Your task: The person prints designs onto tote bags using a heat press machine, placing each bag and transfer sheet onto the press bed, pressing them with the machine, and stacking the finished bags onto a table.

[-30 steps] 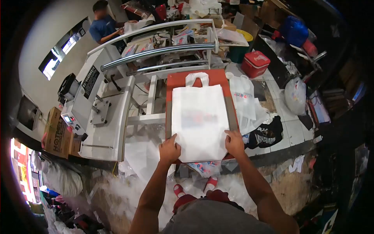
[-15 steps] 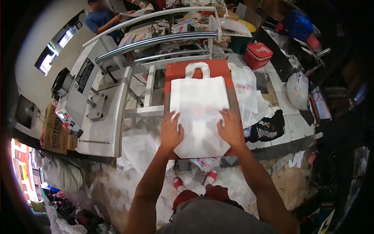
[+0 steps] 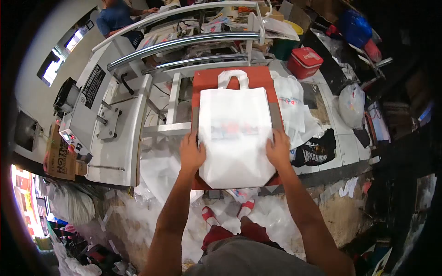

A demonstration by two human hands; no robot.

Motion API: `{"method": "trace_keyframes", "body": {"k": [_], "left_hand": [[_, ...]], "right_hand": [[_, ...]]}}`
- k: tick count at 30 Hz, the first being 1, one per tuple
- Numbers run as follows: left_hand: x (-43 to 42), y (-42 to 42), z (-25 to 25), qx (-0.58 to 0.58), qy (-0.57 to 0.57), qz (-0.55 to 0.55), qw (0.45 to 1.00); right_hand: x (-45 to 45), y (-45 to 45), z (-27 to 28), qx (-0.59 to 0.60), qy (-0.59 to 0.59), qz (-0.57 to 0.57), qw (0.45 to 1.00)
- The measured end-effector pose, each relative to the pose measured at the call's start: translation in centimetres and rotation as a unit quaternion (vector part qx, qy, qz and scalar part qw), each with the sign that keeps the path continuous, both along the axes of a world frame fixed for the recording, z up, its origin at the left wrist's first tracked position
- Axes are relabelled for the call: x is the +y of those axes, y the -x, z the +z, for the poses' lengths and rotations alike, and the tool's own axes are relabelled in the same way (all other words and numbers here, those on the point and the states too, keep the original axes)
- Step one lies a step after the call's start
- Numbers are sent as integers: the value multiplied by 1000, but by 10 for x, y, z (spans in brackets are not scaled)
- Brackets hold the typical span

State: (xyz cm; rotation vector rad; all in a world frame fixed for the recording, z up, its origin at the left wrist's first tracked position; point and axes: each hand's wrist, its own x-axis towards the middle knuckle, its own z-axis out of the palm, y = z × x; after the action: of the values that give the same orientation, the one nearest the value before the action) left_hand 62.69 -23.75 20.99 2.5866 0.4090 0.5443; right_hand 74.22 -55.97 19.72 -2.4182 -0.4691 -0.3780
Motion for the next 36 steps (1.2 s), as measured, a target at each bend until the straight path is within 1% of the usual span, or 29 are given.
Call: {"method": "trace_keyframes", "body": {"k": [1,2,3,4,5,7,8,10,12,14,16,18,20,22,23,25,28,32,34,35,36], "left_hand": [[0,21,0,-28,16,4,999],[-3,37,1,-26,16,4,1000],[-7,50,4,13,91,23,995],[-10,59,6,51,165,41,984],[-12,64,2,49,163,40,985],[-18,65,-3,13,212,33,977],[-22,63,-1,11,210,32,977],[-34,59,2,28,274,57,960],[-39,57,4,18,253,65,965],[-42,56,5,11,233,74,970],[-43,57,6,30,265,83,960],[-48,54,3,21,269,82,959],[-50,53,-1,13,274,87,958],[-51,50,-6,-9,234,91,968],[-51,49,-8,-9,234,92,968],[-50,49,-7,12,273,116,955],[-52,52,-2,0,286,112,952],[-45,55,-20,-28,285,93,954],[-36,52,-33,-27,243,79,966],[-37,52,-27,-19,246,80,966],[-38,54,-22,-24,273,82,958]], "right_hand": [[-12,14,6,-8,-20,-13,1000],[-22,30,14,-14,-39,-27,999],[-27,42,14,-13,-38,-26,999],[-31,52,15,55,-62,-27,996],[-33,57,16,123,-87,-29,988],[-29,60,18,139,-102,-33,984],[-27,61,17,158,-116,-38,980],[-25,58,10,143,-117,-40,982],[-25,55,6,127,-117,-41,984],[-23,55,7,168,-154,-78,971],[-23,55,8,162,-167,-79,969],[-23,56,8,158,-180,-77,968],[-23,56,3,149,-228,-89,958],[-24,54,0,141,-212,-88,963],[-25,53,-2,131,-196,-89,968],[-22,51,-4,135,-196,-99,966],[-20,51,-3,135,-197,-109,965],[-22,55,5,147,-194,-101,965],[-22,54,4,138,-180,-95,969],[-22,53,4,128,-168,-89,974],[-25,51,4,137,-162,-92,973]]}}
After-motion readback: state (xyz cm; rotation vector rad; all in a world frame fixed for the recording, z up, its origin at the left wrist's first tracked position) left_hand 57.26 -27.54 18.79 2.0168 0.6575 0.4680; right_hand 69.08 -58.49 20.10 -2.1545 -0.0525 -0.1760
